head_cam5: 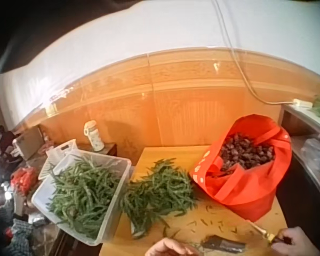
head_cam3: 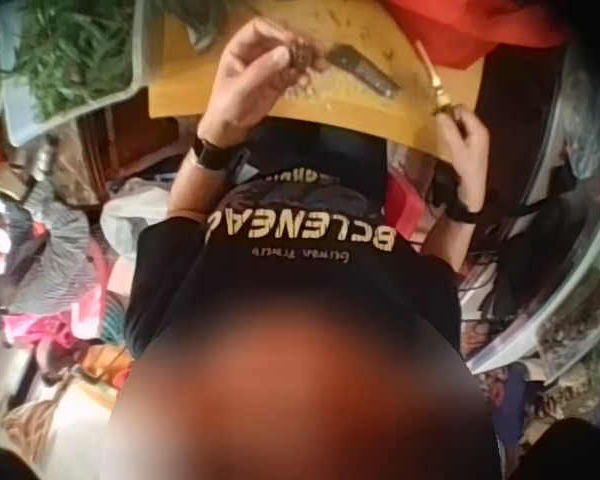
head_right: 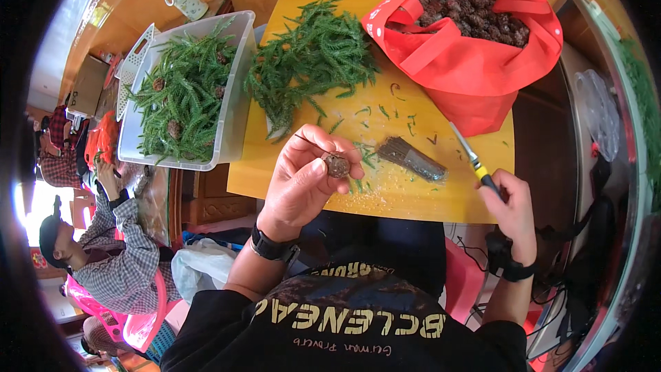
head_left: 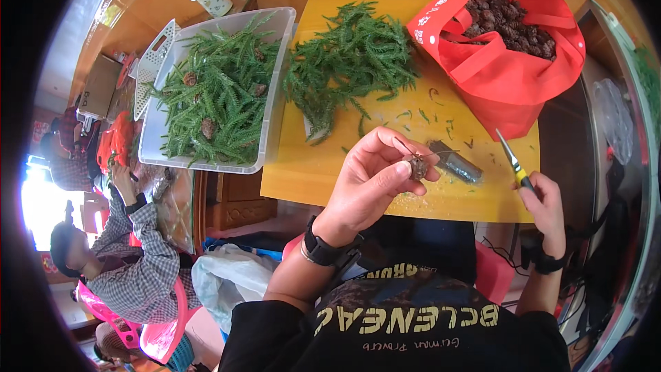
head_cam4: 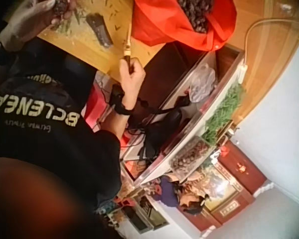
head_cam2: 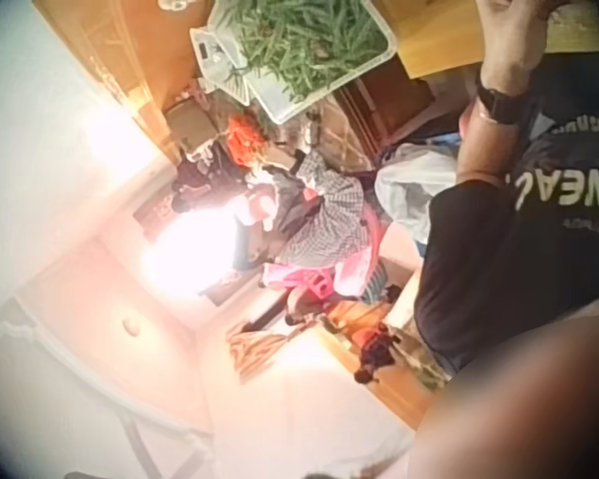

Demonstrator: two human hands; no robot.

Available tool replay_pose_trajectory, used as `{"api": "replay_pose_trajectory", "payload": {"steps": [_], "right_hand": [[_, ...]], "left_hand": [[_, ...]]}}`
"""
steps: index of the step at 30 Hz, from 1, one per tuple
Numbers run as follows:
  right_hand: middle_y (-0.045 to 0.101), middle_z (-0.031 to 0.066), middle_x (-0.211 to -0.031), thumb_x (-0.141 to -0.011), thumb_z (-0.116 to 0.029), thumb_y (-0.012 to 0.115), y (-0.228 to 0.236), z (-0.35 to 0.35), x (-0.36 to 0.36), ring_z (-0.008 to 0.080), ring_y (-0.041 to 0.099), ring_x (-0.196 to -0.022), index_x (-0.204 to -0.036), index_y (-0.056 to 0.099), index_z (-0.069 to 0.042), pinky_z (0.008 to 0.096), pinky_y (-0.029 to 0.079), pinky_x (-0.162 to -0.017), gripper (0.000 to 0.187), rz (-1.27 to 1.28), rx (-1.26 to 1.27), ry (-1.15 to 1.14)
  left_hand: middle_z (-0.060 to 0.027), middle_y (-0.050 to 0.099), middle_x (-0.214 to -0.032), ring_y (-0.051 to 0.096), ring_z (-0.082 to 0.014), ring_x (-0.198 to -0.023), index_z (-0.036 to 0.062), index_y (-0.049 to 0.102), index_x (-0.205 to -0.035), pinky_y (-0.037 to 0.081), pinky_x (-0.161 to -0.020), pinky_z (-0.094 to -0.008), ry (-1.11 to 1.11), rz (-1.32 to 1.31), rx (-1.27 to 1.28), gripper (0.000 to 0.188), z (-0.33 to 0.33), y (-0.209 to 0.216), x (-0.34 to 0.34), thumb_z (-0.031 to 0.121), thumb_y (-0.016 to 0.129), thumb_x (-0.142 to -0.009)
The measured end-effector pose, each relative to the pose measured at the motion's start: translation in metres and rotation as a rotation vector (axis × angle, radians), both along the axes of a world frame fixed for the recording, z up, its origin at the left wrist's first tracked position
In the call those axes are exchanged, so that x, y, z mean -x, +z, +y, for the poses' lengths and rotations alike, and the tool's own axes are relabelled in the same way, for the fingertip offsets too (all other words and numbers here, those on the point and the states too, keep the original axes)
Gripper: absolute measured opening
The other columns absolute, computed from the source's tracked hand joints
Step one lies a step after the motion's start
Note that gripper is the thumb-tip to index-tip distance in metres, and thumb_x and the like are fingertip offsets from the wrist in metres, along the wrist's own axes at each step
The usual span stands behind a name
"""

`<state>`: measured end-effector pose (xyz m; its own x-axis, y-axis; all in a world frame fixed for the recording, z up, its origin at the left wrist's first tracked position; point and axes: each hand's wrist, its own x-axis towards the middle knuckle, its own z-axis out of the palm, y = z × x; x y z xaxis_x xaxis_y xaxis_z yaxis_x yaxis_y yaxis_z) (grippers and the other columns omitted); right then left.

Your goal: Trimming small green plant sprigs with a pair of cutters and placing them into a bin.

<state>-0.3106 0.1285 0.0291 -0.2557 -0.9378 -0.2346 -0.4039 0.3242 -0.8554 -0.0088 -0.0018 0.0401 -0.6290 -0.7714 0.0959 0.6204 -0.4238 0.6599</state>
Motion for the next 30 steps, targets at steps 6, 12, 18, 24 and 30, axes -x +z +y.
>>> {"api": "replay_pose_trajectory", "payload": {"steps": [6,12,18,24,30], "right_hand": [[0.067,0.0111,-0.074,-0.065,-0.015,0.068,0.053,-0.024,-0.059,0.0339,0.061,-0.084,-0.064,0.043,-0.003,0.0384,0.047,-0.078,0.028,0.164,0.285,0.369],[0.067,0.0104,-0.076,-0.065,-0.017,0.069,0.059,-0.037,-0.069,0.0331,0.060,-0.091,-0.064,0.045,-0.003,0.0373,0.048,-0.076,0.028,0.152,0.381,0.466],[0.067,0.0078,-0.072,-0.064,-0.018,0.070,0.058,-0.042,-0.074,0.0315,0.062,-0.084,-0.064,0.048,-0.004,0.0355,0.049,-0.071,0.026,0.165,0.419,0.464],[0.066,0.0059,-0.067,-0.063,-0.016,0.070,0.058,-0.045,-0.075,0.0305,0.062,-0.080,-0.063,0.048,-0.004,0.0350,0.049,-0.070,0.024,0.192,0.457,0.470],[0.063,0.0069,-0.064,-0.062,-0.013,0.070,0.058,-0.047,-0.075,0.0307,0.062,-0.075,-0.062,0.046,-0.004,0.0342,0.050,-0.068,0.026,0.168,0.475,0.501]], "left_hand": [[-0.0158,0.059,-0.103,0.063,-0.0235,-0.087,0.0049,0.048,-0.103,0.054,-0.068,-0.0291,-0.103,0.114,0.026,0.018,-0.001,-0.002,0.001,0.007,0.057,-0.088],[-0.0150,0.060,-0.100,0.064,-0.0238,-0.084,0.0029,0.049,-0.102,0.054,-0.068,-0.0299,-0.084,0.134,0.014,0.020,0.001,0.001,0.000,0.008,0.060,-0.087],[-0.0154,0.061,-0.097,0.064,-0.0237,-0.082,0.0018,0.049,-0.101,0.054,-0.068,-0.0301,-0.082,0.126,0.012,0.020,0.002,0.003,-0.001,0.008,0.061,-0.086],[-0.0149,0.061,-0.094,0.065,-0.0229,-0.080,0.0019,0.049,-0.101,0.054,-0.065,-0.0295,-0.088,0.126,0.000,0.019,0.003,0.005,-0.003,0.008,0.060,-0.086],[-0.0138,0.061,-0.092,0.065,-0.0214,-0.077,0.0023,0.049,-0.099,0.054,-0.064,-0.0289,-0.103,0.123,-0.006,0.016,0.002,0.004,-0.003,0.005,0.059,-0.086]]}}
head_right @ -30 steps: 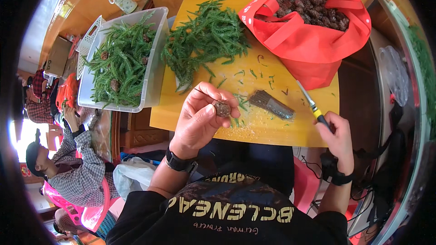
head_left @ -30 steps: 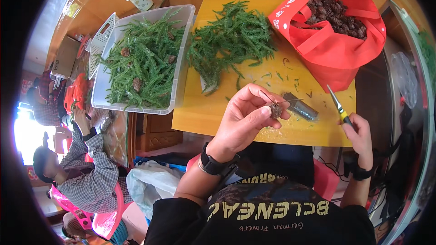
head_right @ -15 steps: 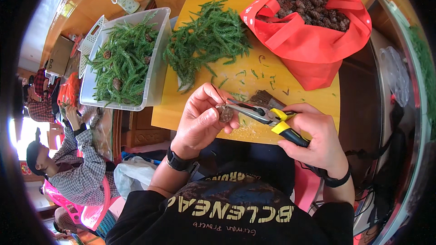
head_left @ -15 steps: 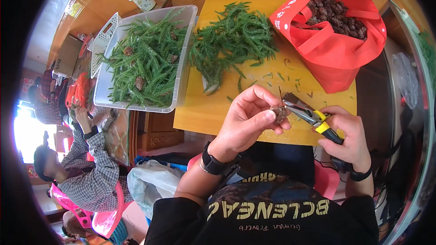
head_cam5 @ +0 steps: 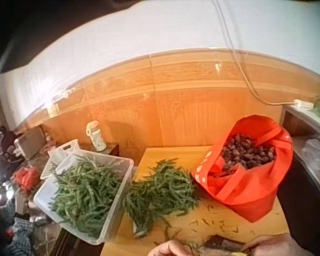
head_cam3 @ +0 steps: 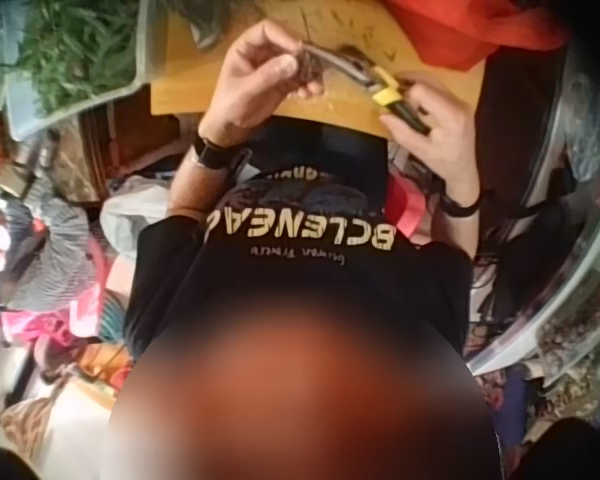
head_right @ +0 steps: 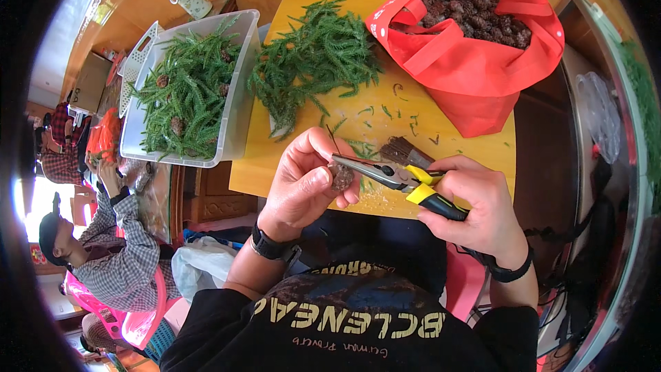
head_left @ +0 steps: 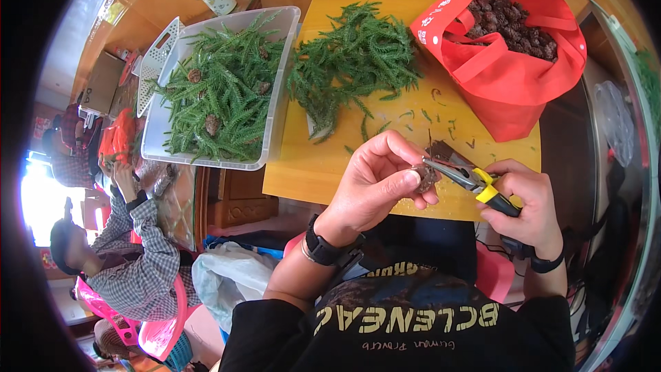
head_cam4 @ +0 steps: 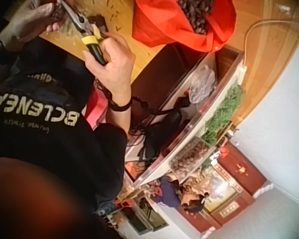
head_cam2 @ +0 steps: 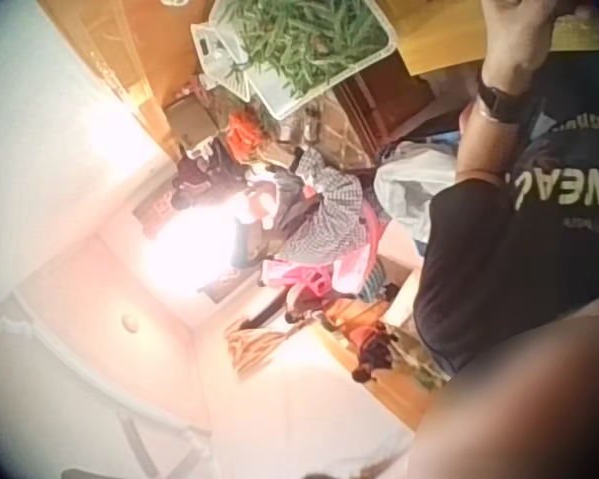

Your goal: Trimming small green plant sprigs with a pair of cutters and placing them into a bin.

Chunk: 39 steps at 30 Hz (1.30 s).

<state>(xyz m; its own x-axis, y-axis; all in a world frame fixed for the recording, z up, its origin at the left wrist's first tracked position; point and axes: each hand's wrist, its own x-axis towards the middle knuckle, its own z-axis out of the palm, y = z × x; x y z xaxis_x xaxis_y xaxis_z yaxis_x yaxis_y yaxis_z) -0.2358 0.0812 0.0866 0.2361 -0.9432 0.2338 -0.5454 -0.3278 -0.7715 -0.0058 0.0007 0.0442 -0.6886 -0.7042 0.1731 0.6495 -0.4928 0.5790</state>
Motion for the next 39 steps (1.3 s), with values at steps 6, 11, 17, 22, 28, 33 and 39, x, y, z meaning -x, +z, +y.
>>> {"api": "replay_pose_trajectory", "payload": {"steps": [6,11,17,22,28,33,39], "right_hand": [[0.053,0.0110,-0.059,-0.059,-0.008,0.071,0.001,0.001,-0.002,0.0317,0.062,-0.072,-0.060,0.043,-0.004,0.0329,0.049,-0.063,0.028,0.015,0.021,-0.028],[0.054,0.0118,-0.062,-0.058,-0.006,0.070,-0.001,0.001,-0.008,0.0321,0.062,-0.072,-0.060,0.043,-0.003,0.0330,0.048,-0.061,0.028,0.076,0.063,-0.096],[0.054,0.0134,-0.063,-0.057,-0.004,0.069,-0.001,0.002,-0.013,0.0322,0.063,-0.073,-0.060,0.042,-0.003,0.0327,0.048,-0.061,0.027,0.071,0.064,-0.152],[0.048,0.0112,-0.056,-0.062,-0.002,0.070,0.000,0.000,-0.015,0.0332,0.058,-0.062,-0.059,0.045,-0.001,0.0376,0.051,-0.069,0.025,0.046,0.092,-0.147],[0.055,0.0142,-0.066,-0.058,-0.003,0.068,-0.007,0.003,-0.015,0.0296,0.062,-0.072,-0.061,0.043,-0.001,0.0303,0.046,-0.060,0.025,0.032,0.040,-0.174],[0.056,0.0148,-0.068,-0.058,-0.002,0.068,-0.010,0.005,-0.012,0.0276,0.062,-0.073,-0.061,0.044,0.000,0.0304,0.045,-0.060,0.024,-0.026,0.010,-0.196],[0.054,0.0139,-0.066,-0.059,-0.003,0.068,-0.011,0.007,-0.012,0.0254,0.062,-0.073,-0.061,0.044,0.000,0.0294,0.044,-0.060,0.024,-0.011,0.029,-0.177]], "left_hand": [[-0.0122,0.061,-0.090,0.065,-0.0202,-0.076,0.0030,0.051,-0.095,0.053,-0.063,-0.0273,0.044,-0.026,0.045,0.015,-0.002,-0.001,-0.001,0.001,0.060,-0.084],[-0.0113,0.058,-0.090,0.062,-0.0186,-0.075,0.0009,0.053,-0.093,0.052,-0.065,-0.0263,0.455,-0.401,0.593,0.020,-0.004,0.000,-0.001,0.000,0.066,-0.079],[-0.0124,0.060,-0.092,0.061,-0.0178,-0.078,-0.0023,0.052,-0.101,0.050,-0.069,-0.0257,0.590,-0.485,0.641,0.027,0.002,0.012,0.002,0.003,0.067,-0.079],[-0.0104,0.060,-0.098,0.063,-0.0173,-0.084,-0.0034,0.054,-0.103,0.051,-0.071,-0.0250,0.094,-0.287,0.100,0.019,-0.005,0.009,-0.008,0.002,0.060,-0.086],[-0.0105,0.063,-0.093,0.064,-0.0168,-0.081,-0.0032,0.056,-0.098,0.052,-0.070,-0.0268,0.747,-0.693,0.835,0.023,0.003,0.016,0.005,-0.003,0.067,-0.077],[-0.0100,0.062,-0.090,0.063,-0.0172,-0.082,-0.0056,0.053,-0.102,0.052,-0.072,-0.0275,0.612,-0.594,0.530,0.024,0.009,0.018,0.008,-0.002,0.063,-0.080],[-0.0082,0.062,-0.094,0.064,-0.0151,-0.084,-0.0035,0.053,-0.102,0.052,-0.074,-0.0249,0.249,-0.388,0.204,0.017,0.001,0.013,0.000,0.003,0.059,-0.087]]}}
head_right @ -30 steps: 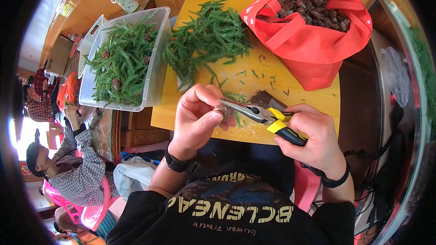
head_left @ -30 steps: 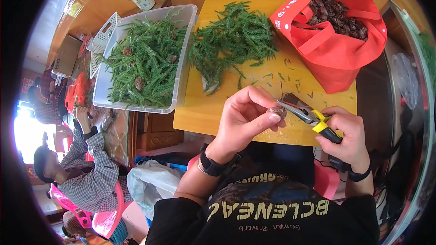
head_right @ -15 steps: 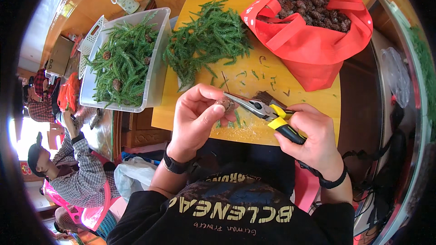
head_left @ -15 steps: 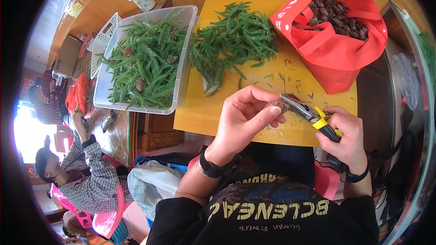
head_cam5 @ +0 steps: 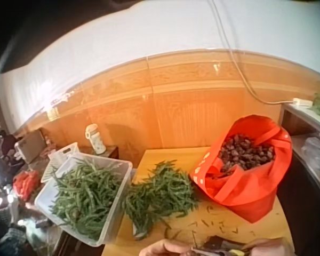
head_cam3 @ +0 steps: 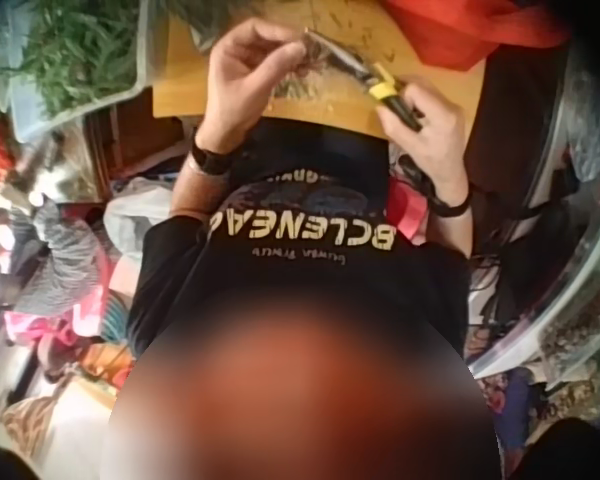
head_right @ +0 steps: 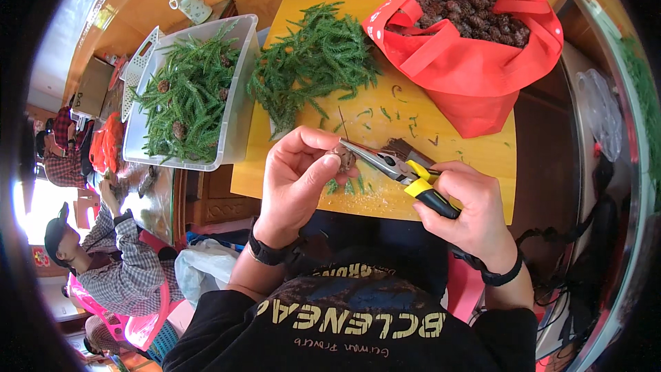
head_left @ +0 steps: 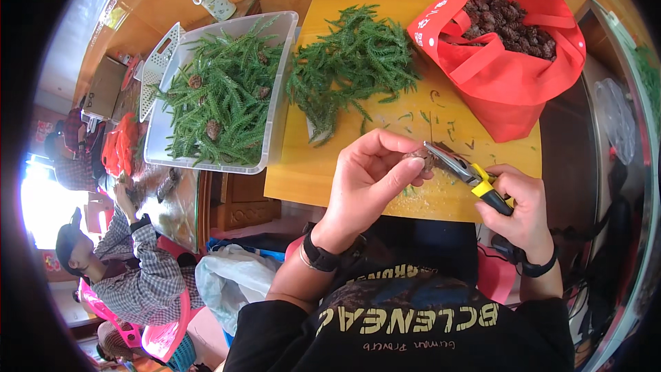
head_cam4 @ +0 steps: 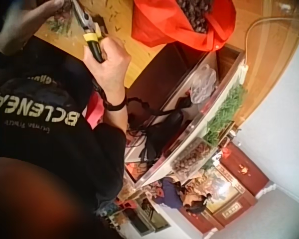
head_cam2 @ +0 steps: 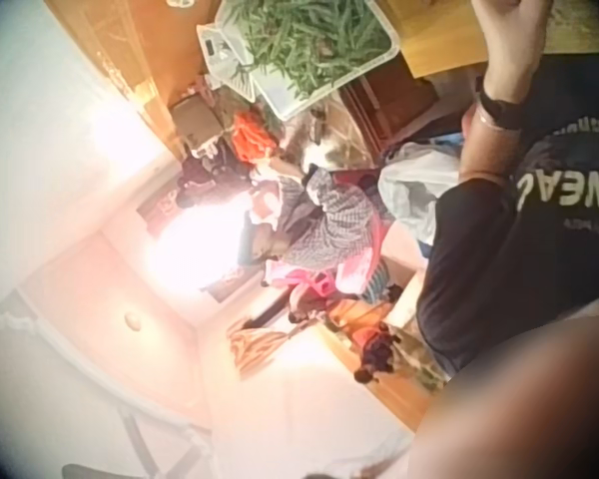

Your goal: Trimming small green plant sprigs with a pair of cutters and placing them into a bin.

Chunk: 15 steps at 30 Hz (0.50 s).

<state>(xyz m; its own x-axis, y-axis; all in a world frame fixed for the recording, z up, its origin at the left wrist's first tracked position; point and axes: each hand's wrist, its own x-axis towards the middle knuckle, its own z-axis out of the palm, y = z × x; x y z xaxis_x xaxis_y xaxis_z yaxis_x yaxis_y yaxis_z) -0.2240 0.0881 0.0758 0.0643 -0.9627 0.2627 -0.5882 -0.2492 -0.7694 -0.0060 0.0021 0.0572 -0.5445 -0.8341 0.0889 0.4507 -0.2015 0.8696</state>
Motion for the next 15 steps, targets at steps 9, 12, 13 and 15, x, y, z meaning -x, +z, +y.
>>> {"api": "replay_pose_trajectory", "payload": {"steps": [9,12,13,15], "right_hand": [[0.058,0.0128,-0.071,-0.062,-0.004,0.068,-0.005,0.005,0.000,0.0206,0.059,-0.068,-0.062,0.044,-0.001,0.0275,0.043,-0.058,0.024,-0.069,-0.058,0.009],[0.060,0.0112,-0.074,-0.062,-0.004,0.068,0.002,0.007,-0.002,0.0178,0.059,-0.068,-0.064,0.044,-0.002,0.0282,0.043,-0.058,0.024,-0.130,-0.214,-0.010],[0.060,0.0112,-0.074,-0.062,-0.004,0.068,0.004,0.007,-0.002,0.0178,0.059,-0.068,-0.064,0.044,-0.002,0.0282,0.043,-0.058,0.024,-0.132,-0.214,-0.010],[0.063,0.0113,-0.080,-0.065,-0.004,0.066,0.005,0.008,0.001,0.0154,0.061,-0.075,-0.066,0.045,-0.002,0.0275,0.044,-0.066,0.021,-0.141,-0.295,-0.002]], "left_hand": [[-0.0125,0.060,-0.097,0.061,-0.0166,-0.085,-0.0030,0.057,-0.090,0.051,-0.073,-0.0261,0.500,-0.402,0.849,0.022,0.008,-0.002,0.009,-0.012,0.067,-0.073],[-0.0134,0.059,-0.102,0.060,-0.0166,-0.087,-0.0026,0.056,-0.091,0.050,-0.074,-0.0258,0.543,-0.401,0.969,0.025,0.008,-0.004,0.010,-0.014,0.066,-0.071],[-0.0132,0.058,-0.103,0.060,-0.0166,-0.087,-0.0028,0.056,-0.092,0.050,-0.075,-0.0260,0.482,-0.310,0.807,0.024,0.009,-0.006,0.011,-0.013,0.065,-0.073],[-0.0131,0.058,-0.104,0.061,-0.0167,-0.086,-0.0030,0.055,-0.093,0.050,-0.076,-0.0262,0.414,-0.218,0.645,0.023,0.012,-0.007,0.014,-0.013,0.064,-0.074]]}}
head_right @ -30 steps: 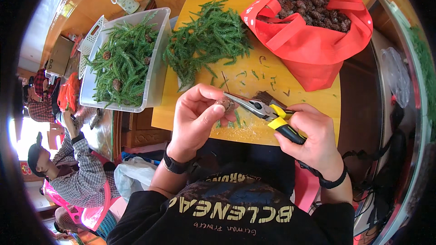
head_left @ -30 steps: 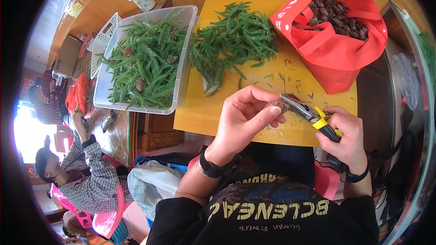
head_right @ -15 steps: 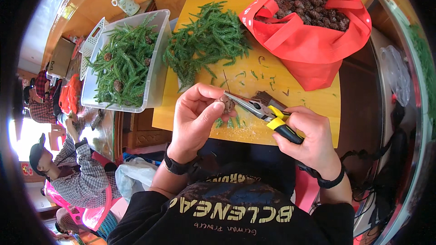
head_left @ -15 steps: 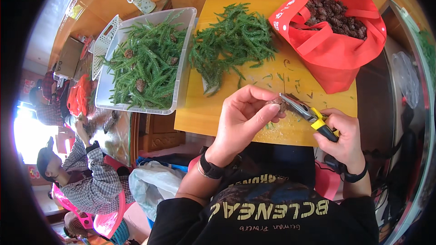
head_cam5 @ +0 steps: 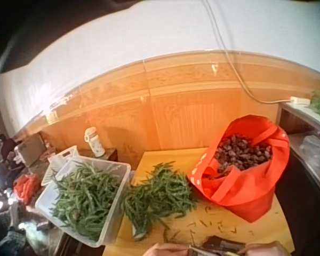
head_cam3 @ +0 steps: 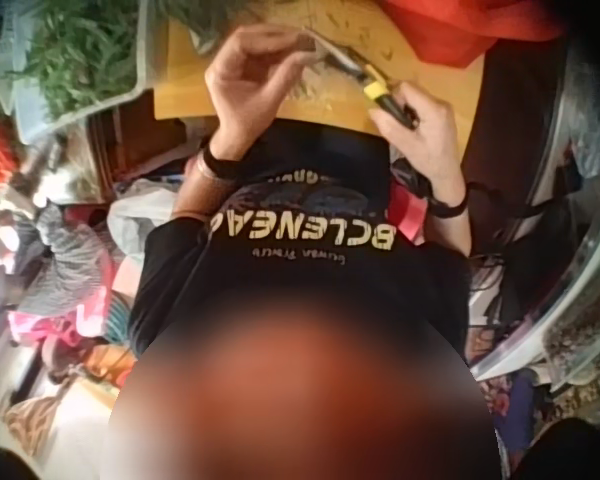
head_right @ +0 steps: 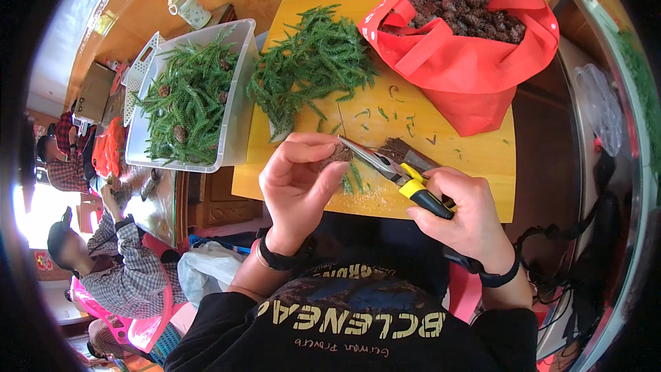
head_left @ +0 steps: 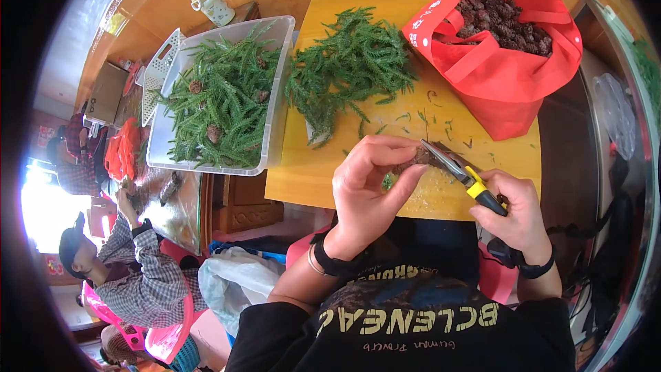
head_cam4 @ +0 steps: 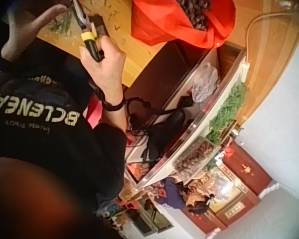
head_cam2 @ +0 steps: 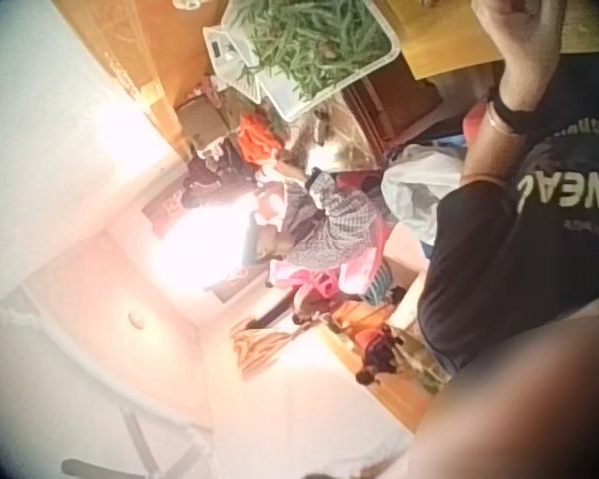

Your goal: Trimming small green plant sprigs with a pair of cutters and placing them into a bin.

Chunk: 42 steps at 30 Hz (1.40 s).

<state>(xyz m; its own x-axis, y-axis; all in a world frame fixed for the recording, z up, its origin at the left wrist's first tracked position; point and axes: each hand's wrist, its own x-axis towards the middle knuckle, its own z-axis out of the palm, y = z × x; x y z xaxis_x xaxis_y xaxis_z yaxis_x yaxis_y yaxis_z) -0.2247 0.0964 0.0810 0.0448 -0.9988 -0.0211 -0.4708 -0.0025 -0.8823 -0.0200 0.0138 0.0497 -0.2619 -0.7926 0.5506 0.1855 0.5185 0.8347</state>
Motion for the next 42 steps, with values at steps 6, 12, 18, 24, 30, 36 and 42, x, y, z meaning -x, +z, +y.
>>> {"api": "replay_pose_trajectory", "payload": {"steps": [6,12,18,24,30,36,42], "right_hand": [[0.061,0.0158,-0.100,-0.072,-0.004,0.059,-0.003,0.012,0.024,0.0176,0.057,-0.098,-0.073,0.046,-0.002,0.0278,0.041,-0.083,0.014,-0.257,-0.116,0.087],[0.057,0.0134,-0.083,-0.075,-0.010,0.062,-0.026,0.016,0.059,0.0212,0.057,-0.081,-0.074,0.047,0.001,0.0301,0.042,-0.071,0.018,0.206,-0.109,-0.203],[0.052,0.0178,-0.071,-0.072,-0.016,0.069,-0.089,0.024,0.093,0.0327,0.051,-0.070,-0.074,0.049,0.002,0.0379,0.041,-0.063,0.027,0.581,-0.015,-0.256],[0.054,0.0165,-0.078,-0.068,-0.013,0.072,-0.101,0.022,0.096,0.0338,0.051,-0.078,-0.076,0.049,0.001,0.0399,0.042,-0.068,0.028,0.627,-0.059,-0.259],[0.053,0.0153,-0.077,-0.065,-0.013,0.072,-0.107,0.028,0.099,0.0344,0.050,-0.078,-0.077,0.049,-0.001,0.0400,0.042,-0.067,0.028,0.665,0.112,-0.163],[0.063,0.0096,-0.095,-0.080,-0.003,0.059,-0.037,0.032,0.040,0.0166,0.059,-0.092,-0.104,0.057,0.001,0.0279,0.044,-0.084,0.024,0.128,0.197,-0.130],[0.060,0.0117,-0.101,-0.082,-0.013,0.061,-0.004,0.040,-0.017,0.0180,0.058,-0.091,-0.108,0.057,0.003,0.0277,0.046,-0.077,0.031,-0.089,0.331,0.174]], "left_hand": [[-0.0119,0.058,-0.102,0.063,-0.0189,-0.087,-0.0017,0.051,-0.099,0.051,-0.078,-0.0285,-0.149,0.210,-0.467,0.018,0.001,-0.002,0.000,-0.004,0.059,-0.084],[-0.0098,0.059,-0.101,0.062,-0.0187,-0.093,-0.0026,0.049,-0.105,0.051,-0.082,-0.0299,-0.294,0.340,-0.610,0.021,-0.001,-0.005,-0.001,-0.001,0.057,-0.086],[-0.0104,0.059,-0.102,0.061,-0.0202,-0.096,-0.0031,0.049,-0.109,0.050,-0.085,-0.0308,-0.347,0.345,-0.698,0.024,0.005,0.003,-0.001,-0.001,0.057,-0.086],[-0.0130,0.060,-0.102,0.062,-0.0247,-0.097,-0.0010,0.052,-0.107,0.052,-0.084,-0.0352,-0.339,0.281,-0.600,0.024,0.015,0.002,-0.004,-0.002,0.059,-0.084],[-0.0126,0.060,-0.103,0.061,-0.0259,-0.098,-0.0005,0.052,-0.106,0.052,-0.084,-0.0359,-0.356,0.268,-0.543,0.024,0.033,0.010,-0.005,-0.005,0.058,-0.083],[-0.0105,0.061,-0.100,0.061,-0.0211,-0.098,0.0004,0.052,-0.103,0.050,-0.087,-0.0333,-0.297,0.233,-0.554,0.024,0.055,0.005,-0.006,-0.006,0.060,-0.082],[-0.0056,0.061,-0.096,0.059,-0.0119,-0.091,0.0020,0.052,-0.092,0.047,-0.086,-0.0270,-0.433,0.175,-0.646,0.018,0.081,-0.015,0.007,-0.005,0.063,-0.080]]}}
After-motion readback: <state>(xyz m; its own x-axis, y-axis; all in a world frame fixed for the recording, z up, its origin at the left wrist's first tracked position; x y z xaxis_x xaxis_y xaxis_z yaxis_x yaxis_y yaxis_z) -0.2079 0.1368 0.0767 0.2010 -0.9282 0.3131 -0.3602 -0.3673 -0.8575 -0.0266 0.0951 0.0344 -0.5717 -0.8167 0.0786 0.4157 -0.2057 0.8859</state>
